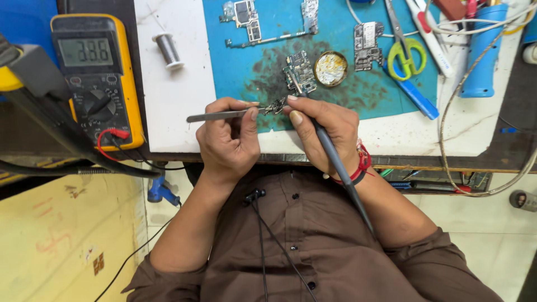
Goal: The person uses a soldering iron and tweezers to apply solder to a small circuit board. They repeatedly dip the soldering iron into a tin of flux and then apply it to different points on the board while holding it steady with tweezers.
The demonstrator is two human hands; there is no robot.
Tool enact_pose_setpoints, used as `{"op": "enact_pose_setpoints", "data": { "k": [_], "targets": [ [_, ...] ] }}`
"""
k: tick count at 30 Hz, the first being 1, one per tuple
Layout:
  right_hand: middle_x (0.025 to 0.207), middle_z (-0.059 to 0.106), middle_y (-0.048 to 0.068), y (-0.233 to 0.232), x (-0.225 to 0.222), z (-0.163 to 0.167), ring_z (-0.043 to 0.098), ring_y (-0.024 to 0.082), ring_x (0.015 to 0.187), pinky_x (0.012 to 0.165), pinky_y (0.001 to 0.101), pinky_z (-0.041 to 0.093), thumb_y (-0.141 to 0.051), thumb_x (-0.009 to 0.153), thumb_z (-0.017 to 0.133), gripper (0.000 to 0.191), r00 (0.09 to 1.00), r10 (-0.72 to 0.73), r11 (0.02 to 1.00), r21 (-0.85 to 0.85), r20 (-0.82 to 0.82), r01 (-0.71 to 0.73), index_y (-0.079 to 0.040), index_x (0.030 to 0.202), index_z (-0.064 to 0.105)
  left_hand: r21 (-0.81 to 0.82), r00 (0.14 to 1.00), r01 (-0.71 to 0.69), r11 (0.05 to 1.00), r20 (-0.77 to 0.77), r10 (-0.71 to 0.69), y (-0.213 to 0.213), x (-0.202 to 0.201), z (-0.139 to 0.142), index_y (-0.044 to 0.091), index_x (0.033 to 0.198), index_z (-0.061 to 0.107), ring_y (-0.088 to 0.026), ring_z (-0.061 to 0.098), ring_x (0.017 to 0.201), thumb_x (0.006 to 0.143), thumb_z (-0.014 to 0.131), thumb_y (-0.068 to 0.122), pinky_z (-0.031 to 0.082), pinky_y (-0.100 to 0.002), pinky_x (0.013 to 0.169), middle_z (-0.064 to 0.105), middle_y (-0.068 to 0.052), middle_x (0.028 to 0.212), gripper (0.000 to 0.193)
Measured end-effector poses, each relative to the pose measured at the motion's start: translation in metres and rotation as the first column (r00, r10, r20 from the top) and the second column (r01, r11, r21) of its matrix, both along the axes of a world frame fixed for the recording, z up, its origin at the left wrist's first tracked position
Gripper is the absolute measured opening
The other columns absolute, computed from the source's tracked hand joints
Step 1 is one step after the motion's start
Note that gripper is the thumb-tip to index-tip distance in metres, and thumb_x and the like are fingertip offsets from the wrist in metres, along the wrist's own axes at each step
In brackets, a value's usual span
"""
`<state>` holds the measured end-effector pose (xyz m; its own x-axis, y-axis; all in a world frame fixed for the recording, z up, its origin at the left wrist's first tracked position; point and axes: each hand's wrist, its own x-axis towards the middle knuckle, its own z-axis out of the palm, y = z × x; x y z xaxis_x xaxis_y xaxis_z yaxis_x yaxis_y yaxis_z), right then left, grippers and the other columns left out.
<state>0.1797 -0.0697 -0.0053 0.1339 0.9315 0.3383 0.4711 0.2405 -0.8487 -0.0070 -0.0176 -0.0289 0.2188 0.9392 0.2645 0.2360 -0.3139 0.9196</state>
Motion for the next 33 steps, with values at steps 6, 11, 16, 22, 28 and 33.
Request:
{"op": "enact_pose_setpoints", "data": {
  "k": [6, 11, 16, 22, 28, 33],
  "targets": [
    [0.089, 0.071, 0.009, -0.004, 0.0, 0.002, 0.067, 0.022, 0.071, 0.065, 0.0324, 0.051, -0.005, 0.09, 0.08, 0.035, 0.98, -0.042, 0.992, 0.127, 0.196, 0.017, -0.001, 0.123, 0.067, 0.115, 0.997, 0.007, 0.993, 0.073, -0.016, -0.005, 0.002, 0.005, 0.001, 0.12, 0.057, -0.012, 0.073, 0.089, 0.108, 0.07, 0.008, 0.06, -0.024, 0.076, 0.074, -0.012, 0.11, 0.019],
    [0.093, 0.07, 0.012, -0.008, 0.0, 0.006, 0.066, 0.03, 0.076, 0.067, 0.0384, 0.051, -0.011, 0.082, 0.084, 0.045, 0.931, -0.045, 0.977, 0.211, 0.362, -0.035, -0.005, 0.124, 0.067, 0.425, 0.964, 0.173, 0.888, -0.256, -0.066, -0.016, 0.009, 0.024, 0.006, 0.117, 0.066, -0.023, 0.073, 0.081, 0.094, 0.081, 0.012, 0.053, -0.034, 0.071, 0.076, -0.009, 0.105, 0.028],
    [0.092, 0.071, 0.01, -0.019, 0.015, 0.002, 0.067, 0.027, 0.075, 0.068, 0.0369, 0.051, -0.008, 0.084, 0.085, 0.041, 0.925, -0.08, 0.981, 0.192, 0.371, 0.007, -0.008, 0.123, 0.071, 0.455, 0.95, 0.302, 0.838, -0.221, -0.222, -0.012, 0.012, 0.034, -0.001, 0.125, 0.062, -0.026, 0.074, 0.091, 0.092, 0.084, 0.026, 0.053, -0.037, 0.076, 0.074, -0.014, 0.115, 0.049],
    [0.095, 0.071, 0.012, -0.025, 0.043, -0.016, 0.065, 0.017, 0.078, 0.073, 0.0275, 0.051, -0.005, 0.102, 0.076, 0.021, 0.951, -0.305, 0.937, 0.191, 0.039, 0.293, -0.003, 0.123, 0.071, 0.374, 0.859, 0.135, 0.918, -0.505, 0.079, 0.001, 0.004, 0.031, 0.003, 0.114, 0.068, -0.027, 0.065, 0.095, 0.091, 0.08, 0.025, 0.048, -0.04, 0.086, 0.068, -0.012, 0.109, 0.035],
    [0.091, 0.069, 0.005, -0.035, 0.061, -0.023, 0.06, 0.009, 0.08, 0.073, 0.022, 0.047, -0.007, 0.107, 0.072, 0.018, 0.905, -0.386, 0.92, -0.007, -0.177, 0.392, 0.003, 0.121, 0.068, 0.304, 0.802, 0.132, 0.943, -0.593, 0.079, 0.003, 0.007, 0.027, 0.01, 0.089, 0.068, -0.028, 0.059, 0.083, 0.088, 0.082, 0.027, 0.041, -0.041, 0.078, 0.061, -0.006, 0.091, 0.023],
    [0.1, 0.073, 0.006, -0.033, 0.06, -0.019, 0.066, 0.01, 0.087, 0.08, 0.0233, 0.052, -0.008, 0.11, 0.07, 0.019, 0.915, -0.366, 0.928, -0.001, -0.167, 0.371, 0.004, 0.124, 0.067, 0.303, 0.817, 0.148, 0.941, -0.574, 0.056, 0.005, 0.017, 0.024, 0.013, 0.082, 0.065, -0.025, 0.058, 0.079, 0.09, 0.083, 0.028, 0.039, -0.042, 0.076, 0.061, -0.003, 0.083, 0.025]
  ]
}}
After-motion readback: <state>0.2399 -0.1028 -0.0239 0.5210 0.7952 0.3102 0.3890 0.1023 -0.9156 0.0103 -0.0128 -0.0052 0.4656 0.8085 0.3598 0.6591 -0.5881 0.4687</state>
